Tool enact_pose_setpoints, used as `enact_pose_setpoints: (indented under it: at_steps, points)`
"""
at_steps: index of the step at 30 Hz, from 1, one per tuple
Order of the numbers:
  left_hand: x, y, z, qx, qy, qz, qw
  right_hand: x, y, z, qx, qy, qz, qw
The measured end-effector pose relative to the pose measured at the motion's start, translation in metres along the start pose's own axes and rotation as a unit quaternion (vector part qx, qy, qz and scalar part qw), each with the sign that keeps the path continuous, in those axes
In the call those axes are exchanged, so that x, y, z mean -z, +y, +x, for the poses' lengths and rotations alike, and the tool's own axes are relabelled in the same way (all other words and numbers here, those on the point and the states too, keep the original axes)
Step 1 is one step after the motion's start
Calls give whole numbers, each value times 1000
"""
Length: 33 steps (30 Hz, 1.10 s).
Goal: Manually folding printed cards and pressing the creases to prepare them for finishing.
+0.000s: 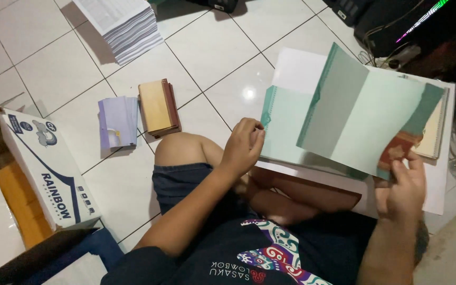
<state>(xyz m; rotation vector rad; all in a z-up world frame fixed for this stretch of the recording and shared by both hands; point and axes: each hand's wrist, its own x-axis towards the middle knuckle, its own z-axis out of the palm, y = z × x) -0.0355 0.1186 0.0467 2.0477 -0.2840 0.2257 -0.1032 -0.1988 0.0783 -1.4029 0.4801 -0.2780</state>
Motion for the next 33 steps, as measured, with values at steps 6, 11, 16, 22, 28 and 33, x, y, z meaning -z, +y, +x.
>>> enact_pose_setpoints:
  at_steps: [6, 11, 16, 22, 28, 33]
  points:
    - [-18, -16, -2, -63, -12, 54, 996, -8, 53, 19, -18, -5, -135, 991]
    - [-15, -7, 0, -61, -7, 14, 998, -15, 47, 14, -2, -11, -181, 983]
    - [-14, 0, -1, -71, 8, -198, 978, -13, 46, 11, 68, -50, -161, 983]
    - [-36, -9, 9, -125, -57, 97, 986, -19, 51, 14, 54, -39, -182, 981]
    - [-62, -54, 4, -104, -149, 236, 955, -11, 75, 26, 51, -27, -225, 973]
    - [-56, -51, 5, -104, -169, 238, 951, 0, 86, 33, 50, -49, -192, 979]
